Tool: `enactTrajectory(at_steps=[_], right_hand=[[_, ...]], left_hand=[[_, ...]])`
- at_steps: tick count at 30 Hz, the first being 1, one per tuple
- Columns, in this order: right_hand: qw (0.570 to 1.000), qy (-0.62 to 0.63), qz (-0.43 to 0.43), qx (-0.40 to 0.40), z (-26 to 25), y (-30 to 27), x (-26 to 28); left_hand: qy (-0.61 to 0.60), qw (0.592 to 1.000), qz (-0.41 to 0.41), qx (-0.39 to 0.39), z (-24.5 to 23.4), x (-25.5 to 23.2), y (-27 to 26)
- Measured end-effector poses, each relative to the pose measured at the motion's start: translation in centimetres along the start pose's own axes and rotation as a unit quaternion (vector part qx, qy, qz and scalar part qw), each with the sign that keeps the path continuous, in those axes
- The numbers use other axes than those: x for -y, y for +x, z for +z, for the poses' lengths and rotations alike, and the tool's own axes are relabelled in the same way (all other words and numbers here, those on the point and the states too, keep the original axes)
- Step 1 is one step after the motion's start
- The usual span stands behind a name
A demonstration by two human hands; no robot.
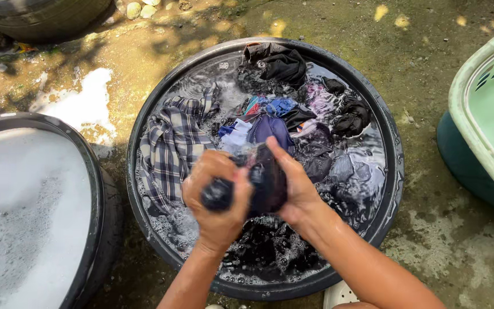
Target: The person washes clothes in a basin of soapy water by hand, scrubbing individual items and placing them into a laundry basket.
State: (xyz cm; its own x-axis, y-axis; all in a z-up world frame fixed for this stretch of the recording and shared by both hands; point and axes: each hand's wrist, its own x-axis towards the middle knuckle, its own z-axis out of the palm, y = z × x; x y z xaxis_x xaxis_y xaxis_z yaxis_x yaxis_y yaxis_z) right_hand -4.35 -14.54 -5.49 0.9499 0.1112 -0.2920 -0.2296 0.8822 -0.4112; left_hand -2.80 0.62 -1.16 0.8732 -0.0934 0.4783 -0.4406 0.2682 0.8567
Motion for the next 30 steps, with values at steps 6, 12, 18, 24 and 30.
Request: enactTrajectory(at_steps=[6,12,18,24,30], right_hand=[[0.965,-0.209,0.161,-0.001,-2.5,1.9,-0.3],[0.727,-0.633,0.176,0.2,-1.8,0.7,-2.5],[0.638,-0.736,0.176,0.139,-3.2,-0.8,-5.1],[0.923,-0.295,0.226,-0.096,-10.9,-1.2,-0.1],[0.96,0.146,-0.047,-0.234,-16.0,-12.1,6.7]], left_hand=[[0.269,0.854,0.249,0.369,1.5,-3.9,-0.3],[0.315,0.74,0.269,0.531,2.4,-1.7,-6.4],[0.387,0.61,0.31,0.618,3.6,1.5,-9.9],[0.151,0.911,-0.121,0.364,2.8,3.2,-3.3],[-0.104,0.745,-0.646,0.132,15.0,6.2,0.5]])
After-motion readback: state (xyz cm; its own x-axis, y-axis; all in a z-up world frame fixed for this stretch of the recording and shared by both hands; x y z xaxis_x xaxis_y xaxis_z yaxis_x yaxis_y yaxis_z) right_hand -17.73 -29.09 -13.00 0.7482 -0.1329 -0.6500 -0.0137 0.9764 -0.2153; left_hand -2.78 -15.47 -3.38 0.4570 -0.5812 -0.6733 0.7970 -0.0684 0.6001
